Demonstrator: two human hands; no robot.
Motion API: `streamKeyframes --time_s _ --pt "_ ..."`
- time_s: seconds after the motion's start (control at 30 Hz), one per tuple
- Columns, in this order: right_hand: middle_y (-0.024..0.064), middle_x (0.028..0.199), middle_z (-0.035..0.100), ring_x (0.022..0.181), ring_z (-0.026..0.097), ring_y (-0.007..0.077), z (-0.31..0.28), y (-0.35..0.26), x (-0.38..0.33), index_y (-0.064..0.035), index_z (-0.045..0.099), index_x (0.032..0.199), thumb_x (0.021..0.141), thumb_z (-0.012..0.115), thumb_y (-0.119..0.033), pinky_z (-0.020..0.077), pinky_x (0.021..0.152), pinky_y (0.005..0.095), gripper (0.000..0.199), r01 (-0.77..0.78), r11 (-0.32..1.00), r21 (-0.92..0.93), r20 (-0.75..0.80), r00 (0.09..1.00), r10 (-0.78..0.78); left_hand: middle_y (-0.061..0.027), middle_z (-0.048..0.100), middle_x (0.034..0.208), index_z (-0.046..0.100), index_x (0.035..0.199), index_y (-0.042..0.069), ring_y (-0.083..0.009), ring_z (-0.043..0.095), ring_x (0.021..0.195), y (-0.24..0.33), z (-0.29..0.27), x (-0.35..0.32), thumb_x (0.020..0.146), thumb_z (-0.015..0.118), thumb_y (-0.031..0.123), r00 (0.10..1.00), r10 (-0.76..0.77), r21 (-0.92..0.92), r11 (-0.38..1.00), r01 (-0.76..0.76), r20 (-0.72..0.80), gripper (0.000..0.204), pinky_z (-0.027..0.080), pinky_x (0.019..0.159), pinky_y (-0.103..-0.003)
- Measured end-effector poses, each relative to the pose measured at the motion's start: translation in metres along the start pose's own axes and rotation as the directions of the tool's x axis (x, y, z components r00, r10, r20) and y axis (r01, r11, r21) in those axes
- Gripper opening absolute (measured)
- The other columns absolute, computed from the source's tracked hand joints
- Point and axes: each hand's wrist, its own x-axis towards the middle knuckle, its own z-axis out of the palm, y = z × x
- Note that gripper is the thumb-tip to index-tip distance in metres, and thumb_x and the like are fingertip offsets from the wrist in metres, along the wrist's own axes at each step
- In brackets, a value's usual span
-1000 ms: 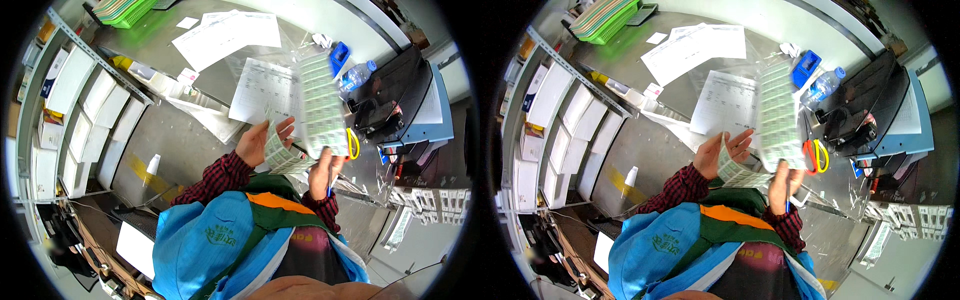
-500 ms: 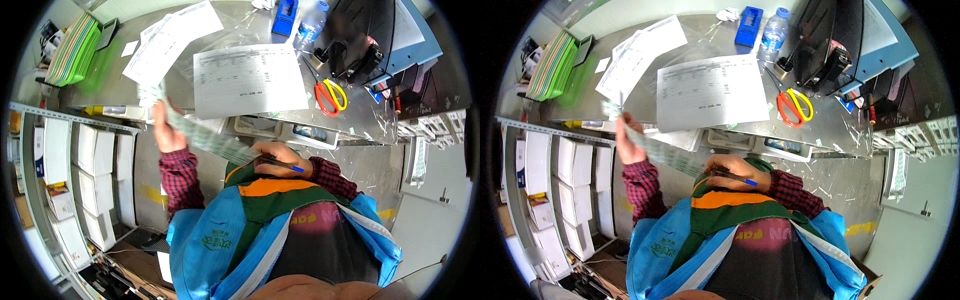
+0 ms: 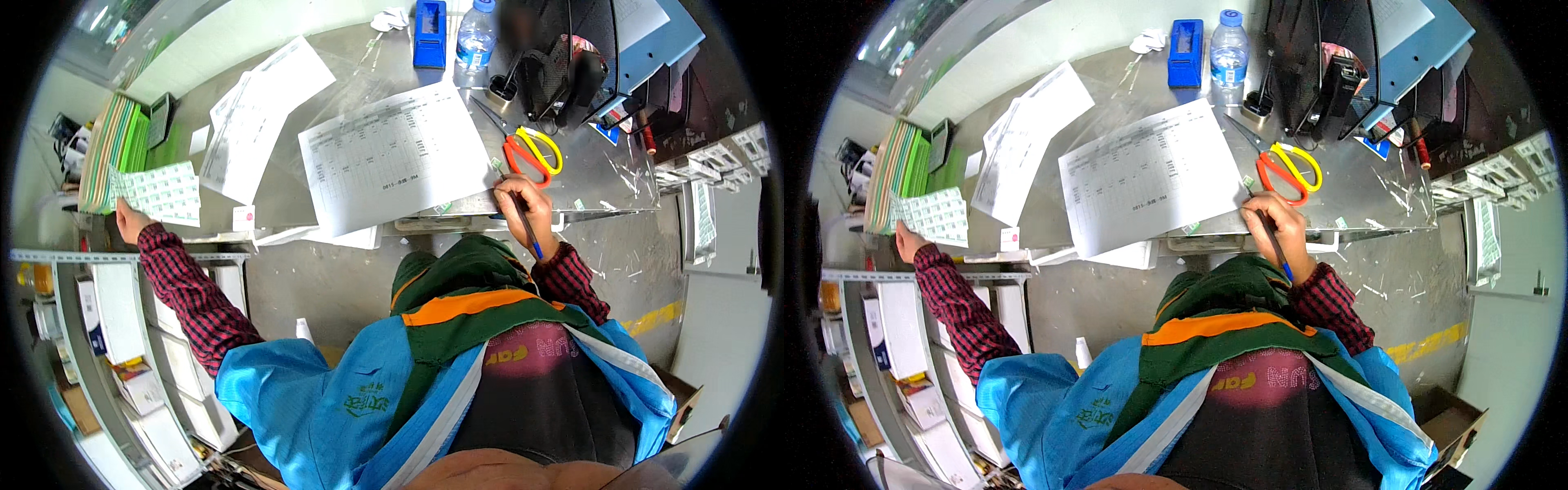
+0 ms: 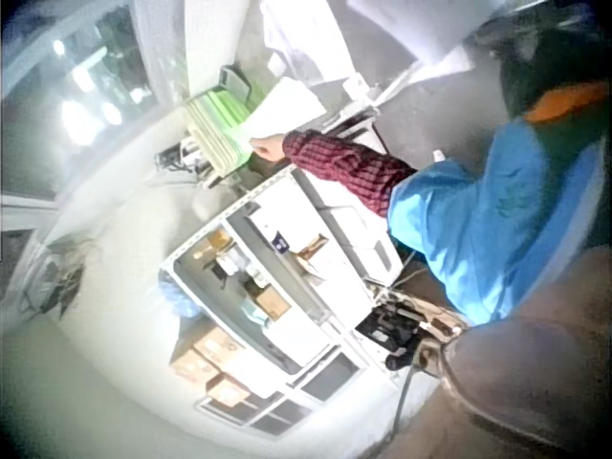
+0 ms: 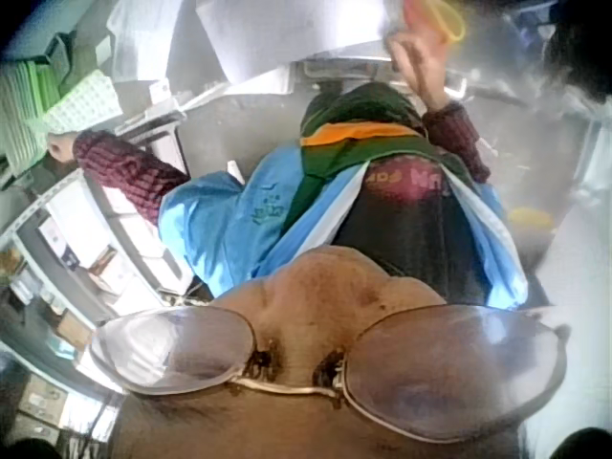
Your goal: The person retrieves sheets of green labels from storage drawers, cuts them into strips with scissors, and records information on a paper log with a pen.
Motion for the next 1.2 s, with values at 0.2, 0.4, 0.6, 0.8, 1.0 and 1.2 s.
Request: streamKeyframes --time_s 0.2,0.4,0.6,0.8,1.0,1.2 --pt "0.0113 0.081 0.063 0.066 0.063 0.0242 0.011 -0.005 0.011 -0.0017 0.061 0.085 0.075 0.069 0.001 0.0497 0.059 0.0304 0.013 0.100 0.991 -0.085 -0.046 0.994 -0.104 -0.0187 0.063 0.116 0.060 0.120 -0.004 -0.0251 0.059 0.101 -0.095 -0.045 0.090 0.074 0.077 0.041 0.969 -0.177 0.698 0.716 0.006 0.174 0.067 0.047 0.089 -0.035" --pt "0.0124 0.082 0.064 0.068 0.065 0.0261 0.013 0.001 0.009 -0.0011 0.062 0.085 0.074 0.070 0.000 0.0516 0.060 0.0320 0.015 0.121 0.973 -0.195 -0.075 0.988 -0.137 -0.0236 0.052 0.131 0.060 0.124 0.005 -0.0334 0.049 0.122 -0.176 -0.017 0.012 0.076 0.070 0.050 0.880 -0.155 0.881 0.246 -0.405 0.448 0.067 0.038 0.104 -0.041" --pt "0.0128 0.082 0.064 0.065 0.065 0.0261 0.014 0.007 0.004 -0.0006 0.062 0.085 0.073 0.071 -0.001 0.0514 0.058 0.0318 0.016 0.211 0.953 -0.219 -0.068 0.971 -0.230 -0.0204 0.052 0.132 0.063 0.122 0.010 -0.0336 0.048 0.122 -0.187 -0.032 0.020 0.080 0.063 0.055 0.940 0.006 0.910 0.248 -0.333 0.342 0.062 0.039 0.103 -0.041" --pt "0.0121 0.081 0.064 0.064 0.064 0.0258 0.012 0.006 0.004 -0.0014 0.062 0.085 0.072 0.072 -0.001 0.0514 0.057 0.0318 0.016 0.249 0.943 -0.222 -0.044 0.963 -0.265 -0.0176 0.059 0.125 0.066 0.116 0.008 -0.0320 0.057 0.111 -0.161 -0.037 -0.002 0.079 0.067 0.051 0.994 -0.082 0.712 0.702 0.004 0.075 0.057 0.044 0.096 -0.039" --pt "0.0113 0.080 0.064 0.064 0.064 0.0246 0.013 0.007 0.002 -0.0029 0.063 0.085 0.070 0.072 -0.001 0.0515 0.057 0.0315 0.018 0.340 0.904 -0.259 -0.028 0.933 -0.359 -0.0133 0.061 0.120 0.056 0.126 -0.002 -0.0242 0.058 0.102 -0.113 -0.027 -0.051 0.085 0.067 0.036 0.985 -0.170 0.378 0.913 0.152 0.014 0.057 0.045 0.090 -0.035" --pt "0.0091 0.079 0.063 0.064 0.063 0.0229 0.011 0.003 -0.002 -0.0047 0.063 0.084 0.071 0.073 -0.003 0.0512 0.057 0.0313 0.017 0.334 0.900 -0.280 0.009 0.938 -0.346 -0.0126 0.059 0.124 0.054 0.126 -0.003 -0.0231 0.056 0.104 -0.102 -0.024 -0.071 0.089 0.063 0.028 0.980 -0.194 0.248 0.952 0.179 0.036 0.048 0.043 0.091 -0.032"
